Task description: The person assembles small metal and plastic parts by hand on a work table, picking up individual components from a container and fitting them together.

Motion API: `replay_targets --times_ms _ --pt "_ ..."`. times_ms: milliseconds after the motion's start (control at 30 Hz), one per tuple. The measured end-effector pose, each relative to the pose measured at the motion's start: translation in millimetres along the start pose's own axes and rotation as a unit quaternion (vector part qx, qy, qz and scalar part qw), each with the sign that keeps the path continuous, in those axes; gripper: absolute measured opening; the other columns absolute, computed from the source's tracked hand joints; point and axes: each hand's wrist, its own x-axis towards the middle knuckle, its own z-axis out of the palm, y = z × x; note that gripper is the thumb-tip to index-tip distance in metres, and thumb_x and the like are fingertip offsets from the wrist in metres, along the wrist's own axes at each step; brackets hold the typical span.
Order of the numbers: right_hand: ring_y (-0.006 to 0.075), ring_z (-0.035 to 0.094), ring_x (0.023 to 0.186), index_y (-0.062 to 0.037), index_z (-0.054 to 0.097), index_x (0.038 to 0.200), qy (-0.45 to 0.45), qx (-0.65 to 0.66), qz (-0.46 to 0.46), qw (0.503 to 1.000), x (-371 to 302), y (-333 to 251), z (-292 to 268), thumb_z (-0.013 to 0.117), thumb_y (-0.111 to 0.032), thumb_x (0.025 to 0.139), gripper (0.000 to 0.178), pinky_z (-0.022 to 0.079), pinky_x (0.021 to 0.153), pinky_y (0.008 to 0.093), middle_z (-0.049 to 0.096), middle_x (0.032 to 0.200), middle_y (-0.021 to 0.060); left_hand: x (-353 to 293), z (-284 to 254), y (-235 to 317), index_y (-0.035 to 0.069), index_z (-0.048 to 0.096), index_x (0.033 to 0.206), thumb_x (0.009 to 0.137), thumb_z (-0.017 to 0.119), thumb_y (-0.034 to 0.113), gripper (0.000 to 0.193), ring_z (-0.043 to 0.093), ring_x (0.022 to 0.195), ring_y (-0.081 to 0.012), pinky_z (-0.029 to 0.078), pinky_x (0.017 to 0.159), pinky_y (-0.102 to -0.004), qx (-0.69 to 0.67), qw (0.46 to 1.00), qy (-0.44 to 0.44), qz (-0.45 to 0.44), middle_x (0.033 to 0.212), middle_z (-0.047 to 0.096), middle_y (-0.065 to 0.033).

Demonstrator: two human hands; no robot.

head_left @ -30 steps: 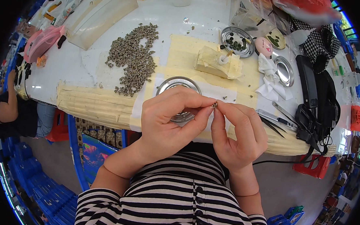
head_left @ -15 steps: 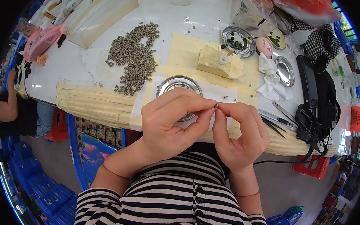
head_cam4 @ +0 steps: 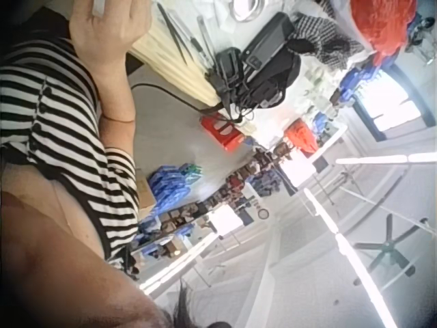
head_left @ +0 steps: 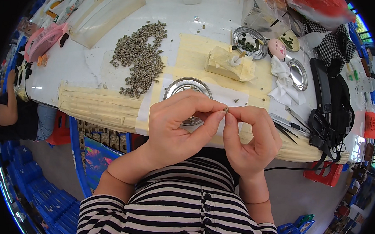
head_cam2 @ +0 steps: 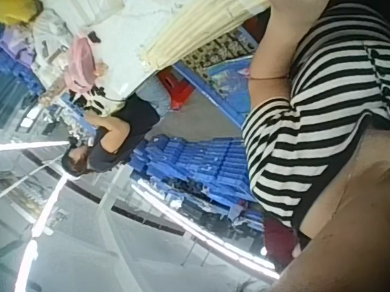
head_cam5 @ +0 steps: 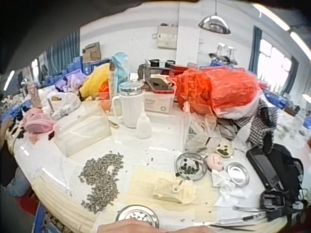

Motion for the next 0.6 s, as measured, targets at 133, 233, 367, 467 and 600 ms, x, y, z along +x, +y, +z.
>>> replay_targets --times_ms 133,233,367,467,600 --pt "0.0232 0.065 0.066 0.0014 0.068 0.086 -0.003 -0.003 -0.002 1.000 0.0 -0.7 0.1 0.075 0.008 0.072 0.016 0.052 0.060 0.0304 0.068 0.078 0.0105 1.6 -0.2 -1.4 -0.004 0.072 0.095 0.083 0.070 -0.006 0.012 0.067 0.074 -0.0142 0.053 0.066 -0.0241 -0.007 1.000 0.008 0.005 0.087 0.070 -0.0113" --pt "0.0231 0.065 0.066 0.0013 0.068 0.086 -0.002 -0.005 -0.001 1.000 -0.1 -0.5 0.1 0.075 0.008 0.072 0.017 0.052 0.060 0.0303 0.068 0.078 0.0103 1.6 0.7 -3.0 -0.004 0.072 0.094 0.082 0.070 -0.005 0.011 0.068 0.072 -0.0155 0.055 0.065 -0.0249 -0.017 1.000 0.014 0.002 0.084 0.070 -0.0118" --pt "0.0229 0.065 0.066 0.0009 0.068 0.086 0.000 -0.005 0.002 1.000 -0.6 -0.7 0.9 0.075 0.008 0.072 0.017 0.052 0.059 0.0301 0.068 0.077 0.0099 1.2 1.1 -2.8 -0.004 0.072 0.094 0.083 0.070 -0.005 0.011 0.068 0.072 -0.0150 0.054 0.065 -0.0244 -0.035 0.999 0.015 -0.015 0.084 0.070 -0.0115" --pt "0.0228 0.065 0.066 0.0006 0.068 0.086 0.000 -0.008 0.000 1.000 -0.5 -0.8 0.8 0.075 0.007 0.072 0.017 0.052 0.059 0.0300 0.068 0.077 0.0097 0.8 0.9 -3.0 -0.004 0.072 0.094 0.083 0.070 -0.004 0.011 0.068 0.072 -0.0146 0.054 0.064 -0.0243 -0.043 0.999 0.014 -0.023 0.084 0.070 -0.0113" --pt "0.0227 0.065 0.066 0.0004 0.068 0.086 0.001 -0.009 -0.002 1.000 -0.1 -1.0 0.8 0.075 0.007 0.072 0.017 0.052 0.059 0.0299 0.069 0.077 0.0097 1.3 0.8 -2.2 -0.004 0.072 0.094 0.083 0.070 -0.004 0.011 0.068 0.072 -0.0145 0.054 0.065 -0.0244 -0.040 0.999 0.014 -0.018 0.084 0.070 -0.0112"
